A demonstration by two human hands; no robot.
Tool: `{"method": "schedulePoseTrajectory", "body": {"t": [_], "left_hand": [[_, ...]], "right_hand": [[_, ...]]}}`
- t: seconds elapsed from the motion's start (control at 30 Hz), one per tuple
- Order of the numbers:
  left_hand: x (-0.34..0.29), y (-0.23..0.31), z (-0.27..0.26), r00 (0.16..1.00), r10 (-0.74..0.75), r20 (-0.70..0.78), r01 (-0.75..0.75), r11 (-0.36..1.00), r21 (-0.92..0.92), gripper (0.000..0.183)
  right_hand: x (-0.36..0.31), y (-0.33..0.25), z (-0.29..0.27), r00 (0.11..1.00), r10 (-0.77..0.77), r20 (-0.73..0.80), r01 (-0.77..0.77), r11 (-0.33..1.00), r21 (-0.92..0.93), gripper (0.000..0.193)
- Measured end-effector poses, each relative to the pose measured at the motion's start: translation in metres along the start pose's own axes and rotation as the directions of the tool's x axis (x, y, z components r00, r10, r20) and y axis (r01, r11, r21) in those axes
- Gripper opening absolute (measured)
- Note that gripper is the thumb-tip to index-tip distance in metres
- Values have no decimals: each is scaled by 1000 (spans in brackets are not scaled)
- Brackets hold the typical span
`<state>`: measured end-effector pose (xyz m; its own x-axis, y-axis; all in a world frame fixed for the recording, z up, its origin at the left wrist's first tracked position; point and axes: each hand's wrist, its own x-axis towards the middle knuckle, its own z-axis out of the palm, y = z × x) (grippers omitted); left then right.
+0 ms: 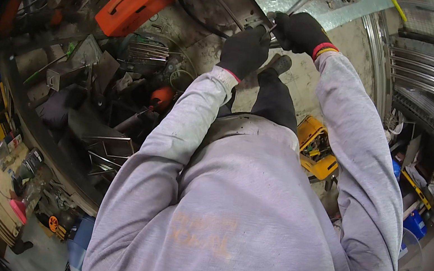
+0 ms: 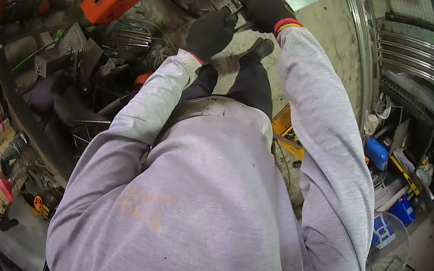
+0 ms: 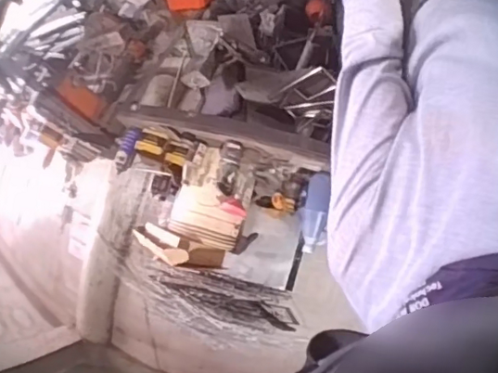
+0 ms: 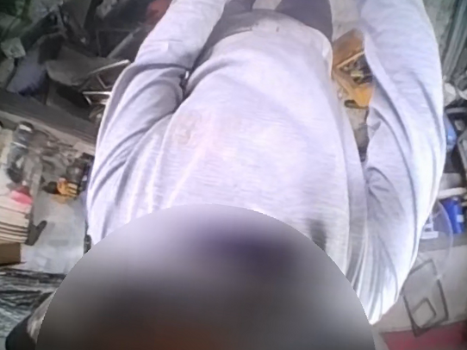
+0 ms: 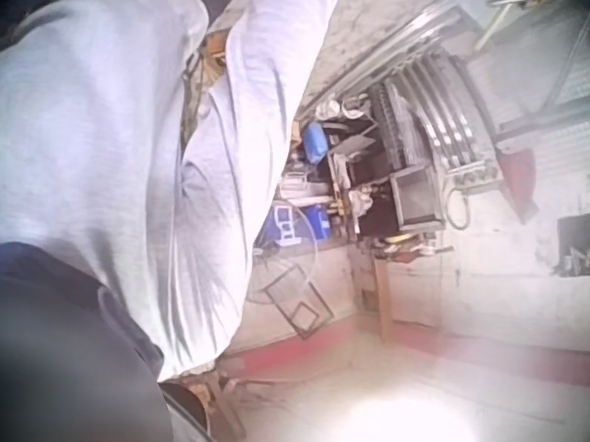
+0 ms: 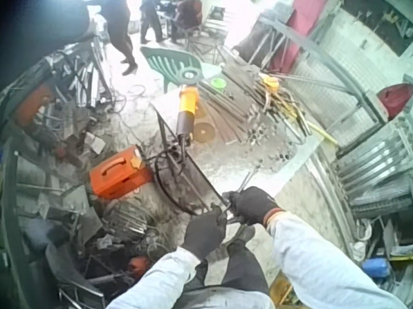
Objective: The person deburrs and smooths the edges of a metal pipe fitting with a hand file.
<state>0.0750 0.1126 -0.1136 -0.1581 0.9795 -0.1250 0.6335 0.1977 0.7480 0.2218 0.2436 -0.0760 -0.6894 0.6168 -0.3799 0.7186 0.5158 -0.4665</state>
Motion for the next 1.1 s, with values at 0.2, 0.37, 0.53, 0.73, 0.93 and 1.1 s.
{"method": "schedulePoseTrajectory", "body": {"t": [0.2, 0.37, 0.53, 0.73, 0.93, 1.1], "left_hand": [[-25, -2, -10, 948, -199, 249, 256, 940, -224, 34], [-40, -1, -19, 973, -163, 161, 190, 967, -169, 33], [9, 12, -7, 998, -20, 51, 15, 996, 91, 29], [5, 4, 1, 993, -80, 90, 80, 997, 6, 31], [-30, 5, -11, 956, -226, 188, 261, 947, -187, 28], [20, 15, -6, 996, -16, 89, 2, 988, 157, 27]], "right_hand": [[-1, 1, -8, 943, 265, 201, -313, 911, 270, 44], [8, 10, -10, 911, 283, 298, -347, 919, 186, 30], [12, 18, -7, 965, 27, 261, -13, 998, -54, 25], [9, -12, -21, 831, 419, 365, -540, 764, 353, 36], [6, -1, -20, 874, 350, 336, -449, 847, 285, 41], [9, -9, -20, 834, 423, 354, -542, 749, 382, 42]]}}
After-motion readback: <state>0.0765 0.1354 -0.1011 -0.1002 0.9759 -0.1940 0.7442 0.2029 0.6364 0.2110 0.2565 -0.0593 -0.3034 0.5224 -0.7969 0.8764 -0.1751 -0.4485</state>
